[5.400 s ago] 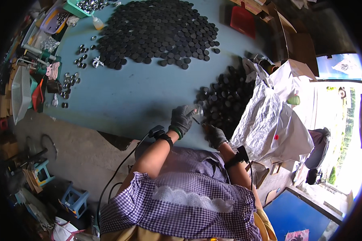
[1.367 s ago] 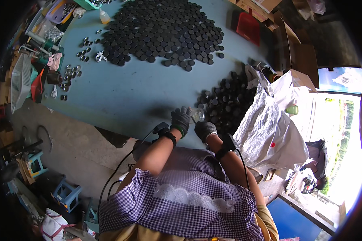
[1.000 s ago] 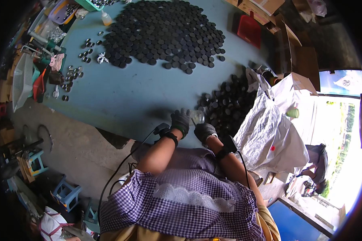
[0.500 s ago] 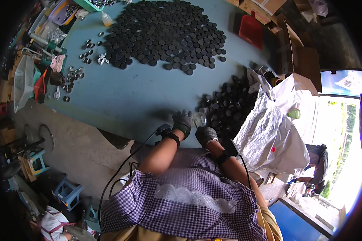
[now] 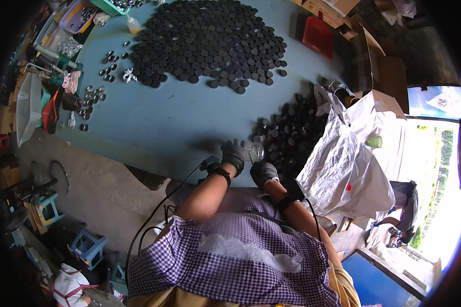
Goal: Filling metal tins with liquid from a large container and sealing them.
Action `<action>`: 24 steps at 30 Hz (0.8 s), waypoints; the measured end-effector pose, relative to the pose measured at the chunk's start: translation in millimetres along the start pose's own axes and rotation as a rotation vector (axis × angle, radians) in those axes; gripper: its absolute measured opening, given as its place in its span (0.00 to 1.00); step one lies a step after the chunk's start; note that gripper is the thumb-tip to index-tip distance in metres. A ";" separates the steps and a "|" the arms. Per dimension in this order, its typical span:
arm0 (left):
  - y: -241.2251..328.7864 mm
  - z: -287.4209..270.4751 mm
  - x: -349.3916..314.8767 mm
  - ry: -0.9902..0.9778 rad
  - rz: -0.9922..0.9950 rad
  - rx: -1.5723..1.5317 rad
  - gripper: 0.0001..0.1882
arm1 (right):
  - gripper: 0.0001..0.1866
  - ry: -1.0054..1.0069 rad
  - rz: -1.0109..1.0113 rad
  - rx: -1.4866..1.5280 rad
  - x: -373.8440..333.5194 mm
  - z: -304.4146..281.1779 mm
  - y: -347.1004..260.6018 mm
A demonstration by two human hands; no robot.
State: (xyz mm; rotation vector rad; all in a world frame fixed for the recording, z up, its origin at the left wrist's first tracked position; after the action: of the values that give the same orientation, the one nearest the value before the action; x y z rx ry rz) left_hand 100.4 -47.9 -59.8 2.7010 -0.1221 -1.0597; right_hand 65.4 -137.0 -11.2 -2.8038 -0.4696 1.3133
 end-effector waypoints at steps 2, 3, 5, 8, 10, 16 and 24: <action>0.6 -0.4 -0.3 0.004 0.006 -0.001 0.32 | 0.11 0.002 -0.010 -0.042 -1.9 -0.2 -2.1; 1.4 -0.2 -0.5 0.004 0.009 0.001 0.32 | 0.11 0.003 -0.008 -0.041 -1.9 1.1 -1.1; 2.4 0.3 0.1 -0.006 0.002 0.001 0.31 | 0.12 -0.025 -0.027 -0.076 -0.8 6.0 -1.4; 3.2 5.2 3.0 -0.032 0.007 -0.015 0.31 | 0.12 -0.044 0.041 -0.013 -4.8 3.3 2.6; 1.1 9.2 5.2 -0.056 0.027 -0.046 0.32 | 0.12 -0.045 0.030 -0.028 -7.1 3.7 1.3; 6.1 2.8 -6.5 -0.029 0.109 -0.101 0.32 | 0.12 -0.066 0.034 0.012 -10.9 1.6 1.8; -2.6 5.0 -6.1 0.015 0.148 -0.137 0.32 | 0.12 -0.099 -0.019 -0.033 7.6 13.7 -0.9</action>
State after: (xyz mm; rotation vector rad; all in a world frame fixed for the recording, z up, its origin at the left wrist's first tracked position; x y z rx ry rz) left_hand 92.5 -45.3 -60.1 2.5338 -0.2342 -0.9677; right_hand 59.4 -135.6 -25.7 -2.7625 -0.5236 1.4597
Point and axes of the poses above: each hand's wrist, its own x-axis towards the middle knuckle, its own z-axis out of the palm, y = z × x, the point moved 9 cm from there along x, towards the middle knuckle, and after that the axes turned 12 degrees about -y, right-handed, at the moved point
